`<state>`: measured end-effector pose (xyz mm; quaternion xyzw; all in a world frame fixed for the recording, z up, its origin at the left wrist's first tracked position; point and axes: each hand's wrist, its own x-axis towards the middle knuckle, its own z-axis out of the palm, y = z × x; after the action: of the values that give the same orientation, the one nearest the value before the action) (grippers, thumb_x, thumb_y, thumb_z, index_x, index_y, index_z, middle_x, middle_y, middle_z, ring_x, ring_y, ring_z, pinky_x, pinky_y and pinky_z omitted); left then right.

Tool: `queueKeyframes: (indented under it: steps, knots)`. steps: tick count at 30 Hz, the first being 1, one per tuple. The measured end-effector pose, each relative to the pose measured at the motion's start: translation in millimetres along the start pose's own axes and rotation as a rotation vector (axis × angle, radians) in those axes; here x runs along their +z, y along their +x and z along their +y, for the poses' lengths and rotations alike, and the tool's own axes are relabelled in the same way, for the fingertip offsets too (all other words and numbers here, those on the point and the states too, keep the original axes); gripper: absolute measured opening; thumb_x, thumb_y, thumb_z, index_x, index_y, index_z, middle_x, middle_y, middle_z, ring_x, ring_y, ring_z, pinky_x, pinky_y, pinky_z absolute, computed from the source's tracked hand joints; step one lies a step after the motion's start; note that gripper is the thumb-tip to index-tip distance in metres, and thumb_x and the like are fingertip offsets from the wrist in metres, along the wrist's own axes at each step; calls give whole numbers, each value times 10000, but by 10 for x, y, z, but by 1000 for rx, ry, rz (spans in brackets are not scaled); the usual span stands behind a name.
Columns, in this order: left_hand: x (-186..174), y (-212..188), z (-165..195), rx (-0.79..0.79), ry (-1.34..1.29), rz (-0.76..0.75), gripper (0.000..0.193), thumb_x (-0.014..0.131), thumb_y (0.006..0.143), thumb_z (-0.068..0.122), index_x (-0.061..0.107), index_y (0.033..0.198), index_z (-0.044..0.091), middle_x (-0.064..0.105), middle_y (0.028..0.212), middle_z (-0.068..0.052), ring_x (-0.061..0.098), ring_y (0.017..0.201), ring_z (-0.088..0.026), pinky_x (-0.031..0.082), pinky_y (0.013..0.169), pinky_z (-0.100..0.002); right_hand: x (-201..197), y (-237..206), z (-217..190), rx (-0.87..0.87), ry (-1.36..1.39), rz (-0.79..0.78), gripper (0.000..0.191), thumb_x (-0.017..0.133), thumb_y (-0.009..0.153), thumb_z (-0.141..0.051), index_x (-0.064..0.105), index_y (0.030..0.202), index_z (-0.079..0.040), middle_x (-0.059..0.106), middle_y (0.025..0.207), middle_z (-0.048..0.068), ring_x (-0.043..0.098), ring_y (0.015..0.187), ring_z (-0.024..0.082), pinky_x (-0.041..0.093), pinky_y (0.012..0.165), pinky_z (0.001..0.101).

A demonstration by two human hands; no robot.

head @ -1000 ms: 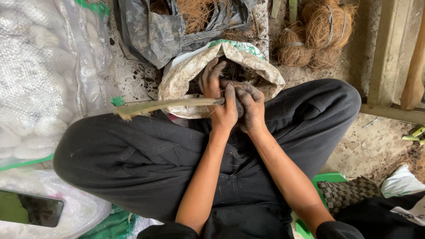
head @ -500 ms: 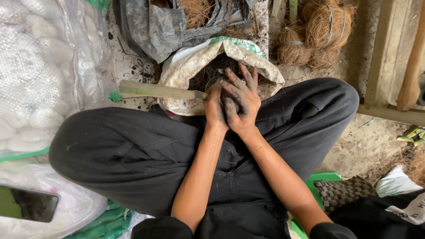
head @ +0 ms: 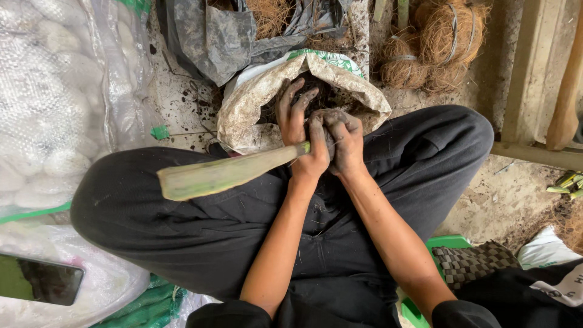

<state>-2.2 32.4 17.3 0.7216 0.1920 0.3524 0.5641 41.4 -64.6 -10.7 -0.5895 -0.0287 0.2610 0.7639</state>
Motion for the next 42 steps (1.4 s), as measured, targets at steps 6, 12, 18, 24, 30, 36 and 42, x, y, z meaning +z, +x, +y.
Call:
queueKeyframes:
  steps: [6,12,18,24,30,36,42]
  knots:
    - [39,-99,-227,-707,-1548,-42,526,485,1070,427,654,1305,-12,666,1308,-181,638,1199,-311,503,1072,-418,165,-79,-315,-893,-689,-98,426,471,1047,-320,751,889,-40,754,1095,130,675,1226,299,359,1239,496]
    - [114,-271,-391,-815,-1196,139,292,585,1110,212,663,1267,-22,700,1208,-128,680,1062,-200,560,924,-328,330,-87,-227,-765,-798,16,493,450,1135,-405,716,849,-105,800,1107,71,644,1395,315,242,1366,560]
    - [184,-223,-343,-247,-570,16,331,422,1049,159,574,1323,53,759,1083,-109,774,1039,-195,645,1008,-400,146,30,-237,-98,300,-157,890,378,1003,-731,250,1680,-167,224,1772,60,273,1640,226,208,1366,493]
    - [224,-259,-203,26,-40,-33,353,468,1054,227,609,1325,49,782,1042,-155,807,919,-245,686,862,-360,154,62,-168,44,297,-217,900,524,995,-664,220,1647,-123,271,1693,205,375,1527,439,376,1237,534]
    - [88,-49,-80,204,77,103,502,448,1105,344,364,1499,45,598,1413,-172,570,1334,-299,274,1291,-532,-45,-50,-42,16,193,-234,689,560,1043,-552,633,1389,40,643,1368,242,645,1156,312,557,1021,423]
    - [-15,26,37,22,-128,61,547,465,1106,370,354,1536,52,459,1546,-175,458,1482,-315,396,1237,-475,-51,-45,-32,-381,-118,-132,310,620,1002,-268,725,1008,24,726,1104,186,693,1058,270,573,987,354]
    - [119,-202,-155,-866,-1382,-118,483,550,1069,355,591,1371,-20,627,1352,-180,608,1212,-273,507,1038,-387,96,-80,-224,-995,-709,36,476,491,1062,-421,751,994,-28,726,1174,181,627,1302,386,250,1290,571]
